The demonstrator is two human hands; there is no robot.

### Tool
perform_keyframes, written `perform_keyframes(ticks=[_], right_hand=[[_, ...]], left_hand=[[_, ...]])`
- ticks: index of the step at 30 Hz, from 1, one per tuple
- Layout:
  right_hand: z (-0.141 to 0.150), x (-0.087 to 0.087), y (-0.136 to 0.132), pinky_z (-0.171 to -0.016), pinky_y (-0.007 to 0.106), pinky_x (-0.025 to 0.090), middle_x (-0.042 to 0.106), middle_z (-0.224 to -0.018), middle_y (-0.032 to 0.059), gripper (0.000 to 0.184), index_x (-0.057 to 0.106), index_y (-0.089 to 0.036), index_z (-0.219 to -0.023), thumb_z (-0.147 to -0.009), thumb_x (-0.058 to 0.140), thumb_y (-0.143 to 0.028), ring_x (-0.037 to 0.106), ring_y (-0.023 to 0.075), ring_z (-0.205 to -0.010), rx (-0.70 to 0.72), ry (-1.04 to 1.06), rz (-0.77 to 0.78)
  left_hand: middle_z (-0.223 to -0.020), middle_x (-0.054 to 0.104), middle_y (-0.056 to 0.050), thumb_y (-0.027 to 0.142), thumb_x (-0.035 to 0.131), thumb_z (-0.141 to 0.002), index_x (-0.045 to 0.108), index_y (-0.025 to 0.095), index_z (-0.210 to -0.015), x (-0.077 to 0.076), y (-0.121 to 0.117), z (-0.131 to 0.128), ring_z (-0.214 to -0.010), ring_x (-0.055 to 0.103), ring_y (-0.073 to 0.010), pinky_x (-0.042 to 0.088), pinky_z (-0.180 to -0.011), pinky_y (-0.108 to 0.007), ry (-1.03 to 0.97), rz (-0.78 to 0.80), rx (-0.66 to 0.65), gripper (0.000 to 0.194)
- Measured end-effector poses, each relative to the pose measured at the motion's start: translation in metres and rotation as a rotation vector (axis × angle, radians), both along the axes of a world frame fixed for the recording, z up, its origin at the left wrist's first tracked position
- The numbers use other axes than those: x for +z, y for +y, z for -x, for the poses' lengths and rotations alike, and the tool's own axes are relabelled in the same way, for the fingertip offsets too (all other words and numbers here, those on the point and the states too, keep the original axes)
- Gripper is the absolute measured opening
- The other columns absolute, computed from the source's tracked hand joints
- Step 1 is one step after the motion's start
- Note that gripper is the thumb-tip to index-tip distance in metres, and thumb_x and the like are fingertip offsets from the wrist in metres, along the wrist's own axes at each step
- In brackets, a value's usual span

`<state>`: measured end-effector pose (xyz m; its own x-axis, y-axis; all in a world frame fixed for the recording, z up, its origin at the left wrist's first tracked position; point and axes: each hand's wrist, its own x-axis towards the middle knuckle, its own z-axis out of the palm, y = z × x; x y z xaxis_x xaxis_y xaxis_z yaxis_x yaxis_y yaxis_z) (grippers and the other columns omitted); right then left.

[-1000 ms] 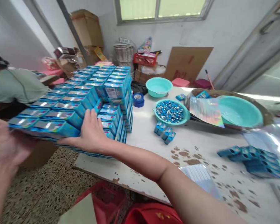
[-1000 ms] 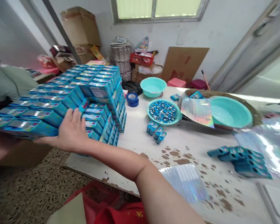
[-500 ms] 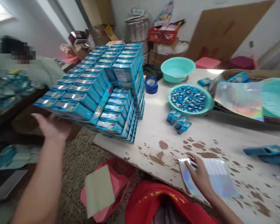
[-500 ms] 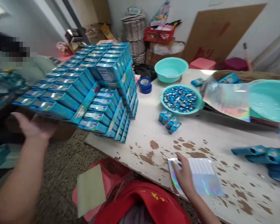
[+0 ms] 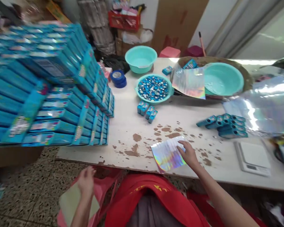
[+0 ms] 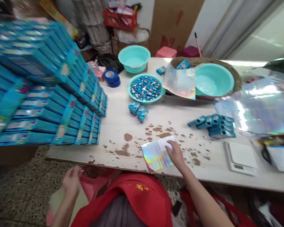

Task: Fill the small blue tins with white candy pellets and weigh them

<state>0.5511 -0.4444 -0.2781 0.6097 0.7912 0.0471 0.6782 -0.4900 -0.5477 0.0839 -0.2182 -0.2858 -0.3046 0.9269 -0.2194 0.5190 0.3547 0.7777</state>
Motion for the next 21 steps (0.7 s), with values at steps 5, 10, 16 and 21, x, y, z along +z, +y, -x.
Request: perform_keyframes(ticks=[5,10,16,21], right_hand=[[-0.022,-0.002,-0.015,-0.091,0.048,0.048,0.066,-0.104,0.0144,0.033,0.062,-0.018,-0.100,-0.085,0.045,-0.041,0.060,0.0276,-0.102,0.023,0.010,0.089],[-0.016,-0.008,-0.024,-0.091,0.047,0.050,0.065,-0.106,0.0145,0.031,0.063,-0.017,-0.101,-0.086,0.045,-0.038,0.060,0.0275,-0.103,0.122,0.023,0.072],[-0.011,-0.011,-0.041,-0.092,0.047,0.050,0.063,-0.110,0.0134,0.028,0.064,-0.019,-0.104,-0.087,0.046,-0.033,0.060,0.0263,-0.104,0.121,0.092,0.039],[-0.017,-0.004,-0.049,-0.095,0.045,0.049,0.062,-0.112,0.0137,0.028,0.062,-0.018,-0.108,-0.087,0.047,-0.029,0.058,0.0248,-0.109,0.082,0.098,0.024]], left_hand=[[-0.082,0.068,-0.003,0.050,0.048,-0.074,0.062,0.020,-0.081,-0.013,-0.055,-0.156,-0.080,0.064,-0.0193,0.050,-0.079,-0.032,-0.174,0.305,-0.777,0.034],[-0.105,0.066,-0.006,0.042,0.046,-0.083,0.061,0.020,-0.105,0.003,-0.046,-0.261,-0.091,0.062,-0.0185,0.048,-0.085,-0.032,-0.131,0.293,-1.174,0.035],[-0.141,0.042,-0.018,0.040,0.065,-0.076,0.036,0.012,-0.139,0.015,-0.002,-0.327,-0.133,0.036,-0.0284,0.028,-0.112,-0.042,0.172,-0.186,-0.962,0.075],[-0.157,0.006,-0.018,0.061,0.064,-0.070,0.014,0.017,-0.150,0.023,0.054,-0.366,-0.144,0.003,-0.0367,0.016,-0.113,-0.057,0.398,-0.180,-0.923,0.104]])
